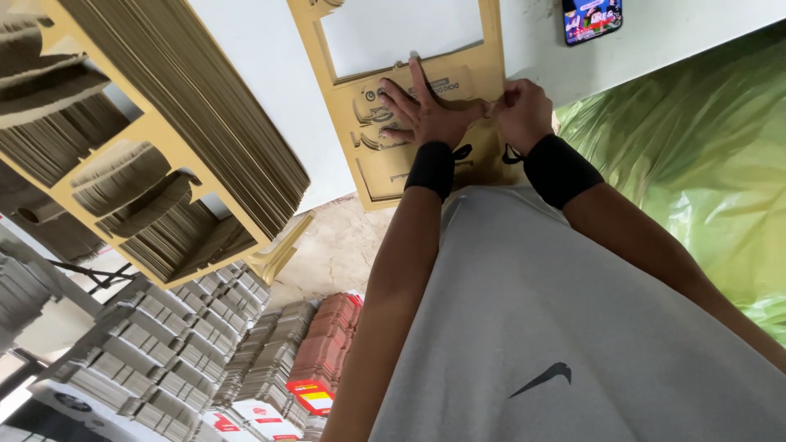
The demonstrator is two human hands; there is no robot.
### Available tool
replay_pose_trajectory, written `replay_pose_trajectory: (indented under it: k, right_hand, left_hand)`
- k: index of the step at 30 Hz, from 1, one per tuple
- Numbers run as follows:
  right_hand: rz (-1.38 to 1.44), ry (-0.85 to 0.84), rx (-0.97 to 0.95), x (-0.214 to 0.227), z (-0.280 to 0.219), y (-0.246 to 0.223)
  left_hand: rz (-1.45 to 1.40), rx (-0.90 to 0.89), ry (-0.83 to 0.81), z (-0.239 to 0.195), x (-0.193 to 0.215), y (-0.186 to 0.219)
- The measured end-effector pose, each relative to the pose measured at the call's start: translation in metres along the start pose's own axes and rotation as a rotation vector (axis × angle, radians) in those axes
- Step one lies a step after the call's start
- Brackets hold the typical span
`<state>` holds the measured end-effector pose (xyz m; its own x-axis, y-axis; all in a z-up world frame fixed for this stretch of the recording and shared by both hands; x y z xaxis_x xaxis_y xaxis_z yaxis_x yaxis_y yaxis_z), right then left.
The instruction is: Folding flat cardboard cutouts into boxes and assembling them.
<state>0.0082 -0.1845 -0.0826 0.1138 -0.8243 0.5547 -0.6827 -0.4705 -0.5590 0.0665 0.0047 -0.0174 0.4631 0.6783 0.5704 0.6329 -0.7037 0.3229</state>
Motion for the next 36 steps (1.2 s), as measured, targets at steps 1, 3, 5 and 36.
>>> replay_pose_trajectory:
  k: [1,3,5,36]
  right_hand:
    - [-0.007,-0.006,0.012,-0.002,0.004,0.009]
    - [-0.119,0.061,0.080,-0.006,0.014,0.014]
    - [-0.155,0.097,0.151,-0.005,0.015,0.014]
    - [-0.057,-0.017,-0.203,0.008,-0.041,-0.008]
  left_hand:
    - [-0.011,0.005,0.008,0.002,-0.004,-0.003]
    - [0.092,-0.019,0.005,0.010,-0.005,-0.009]
    - [0.108,-0.038,0.060,0.017,-0.011,-0.014]
    - [-0.021,-0.197,0.005,0.016,-0.005,-0.029]
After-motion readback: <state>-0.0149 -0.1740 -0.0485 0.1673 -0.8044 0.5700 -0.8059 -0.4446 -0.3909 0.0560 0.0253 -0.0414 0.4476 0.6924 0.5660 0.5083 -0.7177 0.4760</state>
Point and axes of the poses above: each hand's wrist, its own z-axis towards the middle knuckle, its own x-axis out of the back of the hand, y = z × x, the point moved 9 cm from there along z, towards the middle knuckle, and after that the axes turned 4 degrees about -z, right-handed, at the moved point
